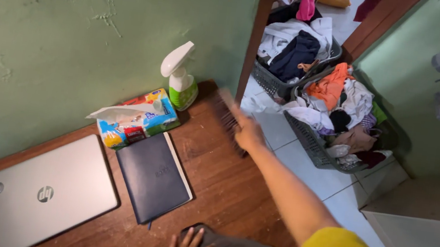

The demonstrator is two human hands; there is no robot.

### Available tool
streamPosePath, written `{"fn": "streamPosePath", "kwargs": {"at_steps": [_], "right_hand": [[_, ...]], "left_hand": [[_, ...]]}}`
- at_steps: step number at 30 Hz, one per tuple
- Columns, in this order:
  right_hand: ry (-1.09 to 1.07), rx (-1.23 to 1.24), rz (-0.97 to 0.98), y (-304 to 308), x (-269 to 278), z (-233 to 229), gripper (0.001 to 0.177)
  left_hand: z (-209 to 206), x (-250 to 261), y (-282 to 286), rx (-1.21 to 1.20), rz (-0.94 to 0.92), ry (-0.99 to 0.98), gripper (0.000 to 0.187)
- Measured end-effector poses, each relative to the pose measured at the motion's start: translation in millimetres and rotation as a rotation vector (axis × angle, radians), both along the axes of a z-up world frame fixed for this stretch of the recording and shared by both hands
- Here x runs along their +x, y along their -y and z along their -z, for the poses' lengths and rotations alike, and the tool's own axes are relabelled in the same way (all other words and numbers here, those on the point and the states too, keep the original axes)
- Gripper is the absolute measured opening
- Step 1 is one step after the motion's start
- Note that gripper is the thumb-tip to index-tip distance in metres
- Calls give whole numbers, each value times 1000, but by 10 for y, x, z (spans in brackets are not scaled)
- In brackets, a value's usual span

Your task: Tidying up a bedroom by sorting laundry, cleaning a desk surface with a cloth and brush, and organizing personal belongings.

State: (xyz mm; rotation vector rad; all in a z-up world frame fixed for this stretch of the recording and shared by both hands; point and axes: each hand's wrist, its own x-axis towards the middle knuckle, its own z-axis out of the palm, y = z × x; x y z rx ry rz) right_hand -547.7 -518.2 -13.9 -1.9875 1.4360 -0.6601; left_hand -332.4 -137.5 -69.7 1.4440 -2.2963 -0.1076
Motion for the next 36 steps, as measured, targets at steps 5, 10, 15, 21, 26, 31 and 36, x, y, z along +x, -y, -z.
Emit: {"fn": "streamPosePath", "kwargs": {"at_steps": [5, 10, 15, 21, 26, 31, 36], "right_hand": [[-67, -260, 464, -479, -89, -638, 66], [285, -475, -75, -2048, 119, -580, 10], [52, -494, -659, -2925, -199, -293, 26], [-406, -240, 397, -2221, -1911, -480, 38], [-94, -492, 375, -2460, -1641, -986, 53], [79, -326, -210, -3220, -762, -720, 37], [-278, -374, -271, -3057, -1288, -215, 32]], "left_hand": [[568, 108, -136, -362, -154, -3, 23], [573, 454, -384, -424, -155, 7, 20], [845, 938, -421, -519, -12, 150, 25], [210, 967, -731, -258, -410, -154, 44], [-28, 587, -464, 39, -873, -726, 52], [-759, 91, -142, 181, -585, -799, 60], [-350, 748, -629, 283, -842, 63, 76]]}}
